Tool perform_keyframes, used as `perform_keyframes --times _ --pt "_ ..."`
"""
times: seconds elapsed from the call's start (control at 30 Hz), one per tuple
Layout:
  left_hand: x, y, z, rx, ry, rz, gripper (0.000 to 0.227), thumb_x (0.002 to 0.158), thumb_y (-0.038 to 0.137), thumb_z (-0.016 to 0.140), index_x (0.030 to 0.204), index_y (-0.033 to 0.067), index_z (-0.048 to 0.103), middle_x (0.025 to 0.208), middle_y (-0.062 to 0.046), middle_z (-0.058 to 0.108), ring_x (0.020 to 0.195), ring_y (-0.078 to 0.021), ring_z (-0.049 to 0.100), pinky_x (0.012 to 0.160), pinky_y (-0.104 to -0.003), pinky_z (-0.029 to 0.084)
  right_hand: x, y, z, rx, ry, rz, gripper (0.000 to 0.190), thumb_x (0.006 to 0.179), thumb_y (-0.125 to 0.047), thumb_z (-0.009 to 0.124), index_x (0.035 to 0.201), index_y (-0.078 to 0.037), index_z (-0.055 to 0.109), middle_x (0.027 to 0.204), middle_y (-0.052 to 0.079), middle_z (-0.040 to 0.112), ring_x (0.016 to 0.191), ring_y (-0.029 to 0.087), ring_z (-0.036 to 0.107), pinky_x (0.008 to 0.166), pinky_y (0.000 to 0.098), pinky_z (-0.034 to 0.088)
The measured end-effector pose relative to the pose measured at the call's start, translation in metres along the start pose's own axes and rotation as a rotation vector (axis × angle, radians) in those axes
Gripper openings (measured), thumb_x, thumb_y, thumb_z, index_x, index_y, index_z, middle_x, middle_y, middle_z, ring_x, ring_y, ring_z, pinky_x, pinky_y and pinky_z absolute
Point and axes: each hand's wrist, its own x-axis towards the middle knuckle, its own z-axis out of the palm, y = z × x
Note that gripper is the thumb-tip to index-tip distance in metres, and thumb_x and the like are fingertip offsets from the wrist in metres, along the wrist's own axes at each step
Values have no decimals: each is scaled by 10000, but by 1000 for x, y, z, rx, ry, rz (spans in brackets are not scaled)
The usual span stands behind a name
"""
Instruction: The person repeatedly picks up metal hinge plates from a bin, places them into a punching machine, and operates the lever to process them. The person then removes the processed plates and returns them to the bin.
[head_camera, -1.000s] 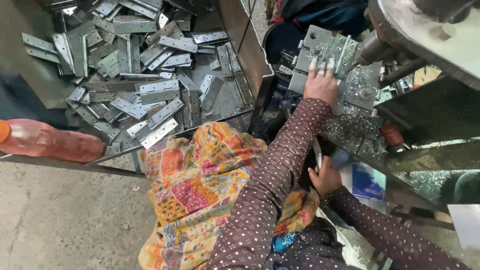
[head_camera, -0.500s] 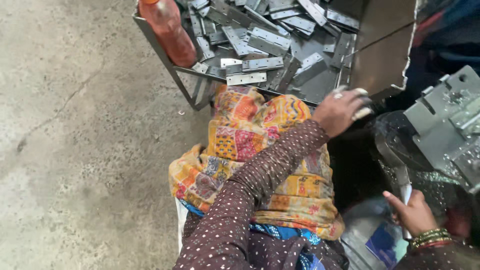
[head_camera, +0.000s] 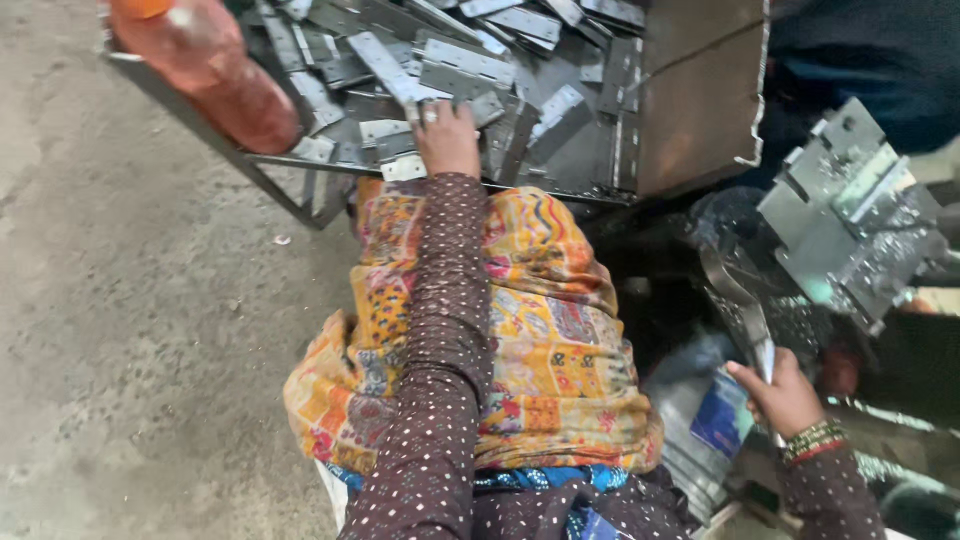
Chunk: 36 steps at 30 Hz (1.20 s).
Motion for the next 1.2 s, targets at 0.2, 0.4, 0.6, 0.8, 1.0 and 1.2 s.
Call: perform_keyframes --times 0.2,0.4,0.6,0.8,1.0,1.2 --pt "0 3 -21 42 94 32 155 935 136 617 1066 119 697 1005 -97 606 1053 -296 603 979 -475 470 -10 -23 6 -40 10 55 578 847 -340 768 1169 17 447 822 99 668 532 165 621 456 341 526" --pt "-15 17 -12 75 96 51 102 948 134 658 1033 186 677 1041 -78 603 1003 -264 621 1011 -502 493 -17 -29 3 51 4 48 587 849 -330 766 1194 22 445 843 119 658 534 164 601 454 344 513" --pt "-25 35 -51 -197 -58 -94 339 878 65 698 1193 188 688 1195 -156 593 966 -367 639 819 -470 528 -8 -35 4 -196 -42 121 618 862 -399 775 1127 38 427 763 166 683 522 209 680 474 348 571" --pt "-42 114 -139 -716 -46 30 398 803 144 823 1170 218 690 1082 -130 582 979 -340 637 814 -462 533 3 -19 19 55 -44 55 652 805 -453 767 1051 36 412 726 157 645 495 219 670 425 376 573" --pt "-83 269 -166 -564 109 445 226 936 141 737 1139 240 733 990 -62 610 857 -241 637 694 -390 538 9 -4 36 -127 29 -11 667 833 -530 765 1041 37 480 730 212 675 555 308 682 550 438 550" --pt "-120 369 -130 -253 207 802 478 761 397 637 1176 170 703 1146 -161 665 1007 -294 678 933 -522 552 15 4 34 -189 127 -173 847 802 -573 769 1232 87 458 880 298 709 730 389 717 678 467 566"
